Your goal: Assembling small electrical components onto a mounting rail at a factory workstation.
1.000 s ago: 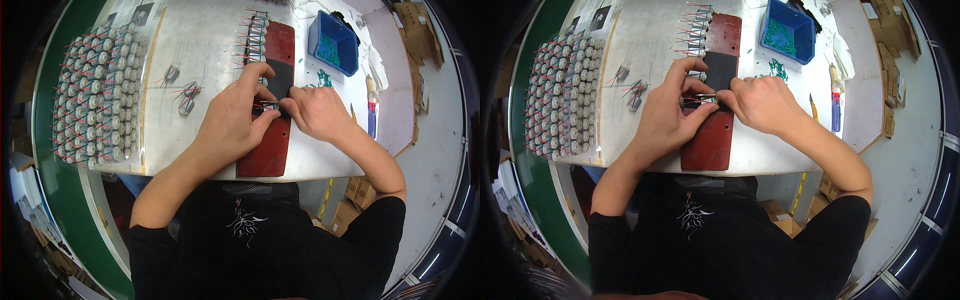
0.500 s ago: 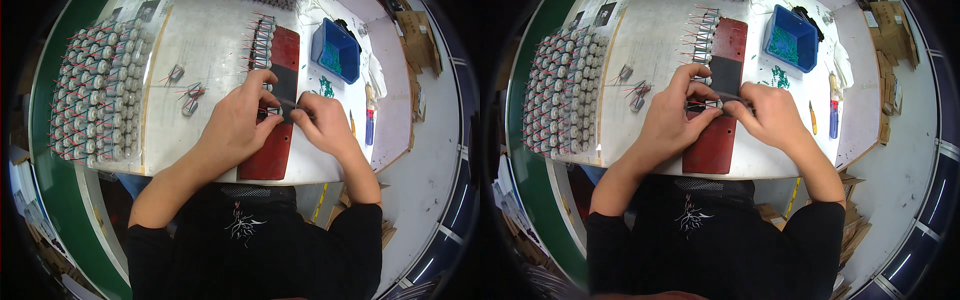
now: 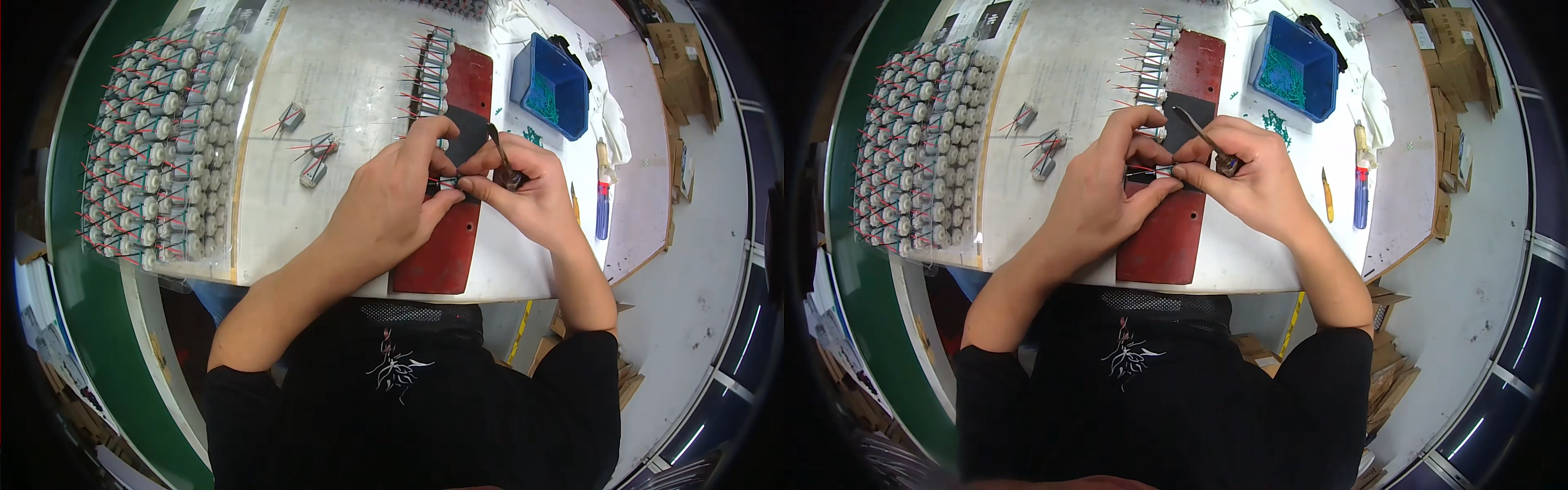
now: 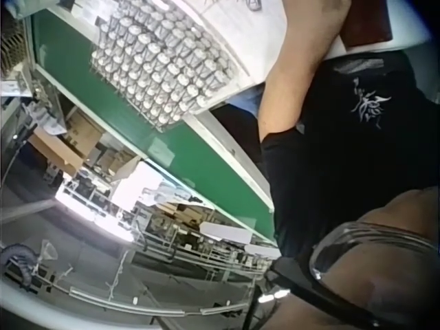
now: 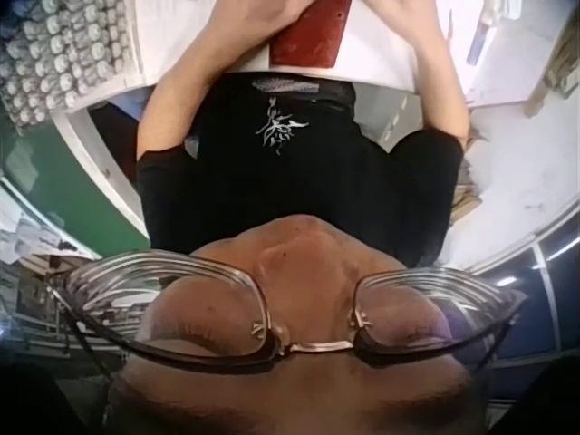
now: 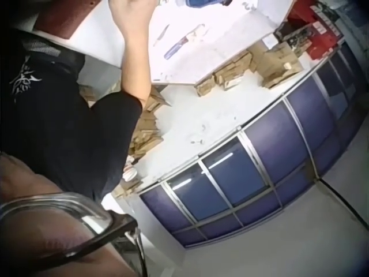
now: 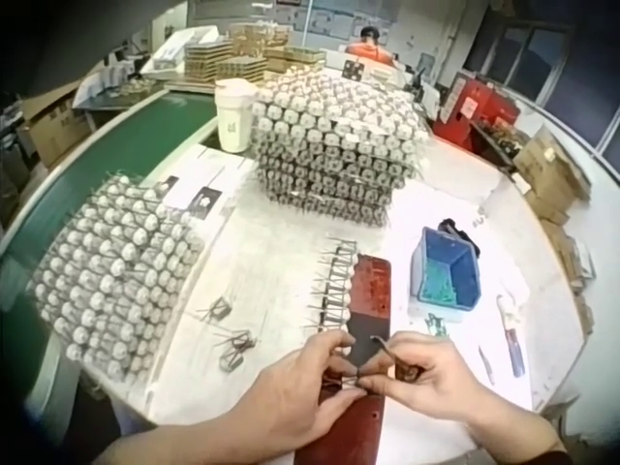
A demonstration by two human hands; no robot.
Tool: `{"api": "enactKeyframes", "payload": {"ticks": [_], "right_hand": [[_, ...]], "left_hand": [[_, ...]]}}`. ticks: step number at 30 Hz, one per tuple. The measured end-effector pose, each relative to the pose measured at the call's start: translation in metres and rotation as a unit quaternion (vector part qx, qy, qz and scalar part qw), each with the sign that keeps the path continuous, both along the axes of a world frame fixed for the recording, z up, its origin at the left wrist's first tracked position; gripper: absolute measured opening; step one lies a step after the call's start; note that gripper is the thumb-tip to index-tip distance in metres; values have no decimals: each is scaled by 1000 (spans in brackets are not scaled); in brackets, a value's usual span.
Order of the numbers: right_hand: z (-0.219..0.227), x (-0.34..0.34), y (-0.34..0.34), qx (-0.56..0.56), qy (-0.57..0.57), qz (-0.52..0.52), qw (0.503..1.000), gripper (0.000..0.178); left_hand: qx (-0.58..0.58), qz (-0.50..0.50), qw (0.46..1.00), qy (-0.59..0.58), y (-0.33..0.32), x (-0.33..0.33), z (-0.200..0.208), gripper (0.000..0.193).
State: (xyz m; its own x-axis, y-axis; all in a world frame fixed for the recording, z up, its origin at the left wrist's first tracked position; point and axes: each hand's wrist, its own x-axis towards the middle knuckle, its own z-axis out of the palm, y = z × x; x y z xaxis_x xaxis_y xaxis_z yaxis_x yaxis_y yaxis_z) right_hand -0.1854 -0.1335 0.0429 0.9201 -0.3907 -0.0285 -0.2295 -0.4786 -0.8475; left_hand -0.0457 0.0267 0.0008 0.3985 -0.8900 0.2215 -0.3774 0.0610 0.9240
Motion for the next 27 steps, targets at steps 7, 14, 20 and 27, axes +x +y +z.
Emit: {"api": "enactKeyframes", "payload": {"ticks": [7, 14, 20, 27], "right_hand": [[2, 0, 2, -48, -22, 38, 998, 16], [1, 0, -2, -32, 5, 34, 999, 12], [5, 0, -4, 193, 114, -29, 974, 8], [7, 8, -2, 85, 95, 10, 992, 8]], "left_hand": [[3, -2, 1000, -1, 0, 0, 1, 55], [-7, -9, 1000, -8, 3, 4, -1, 57], [1, -14, 1000, -11, 5, 6, 2, 58], [-1, -16, 1000, -22, 5, 8, 2, 58]]}}
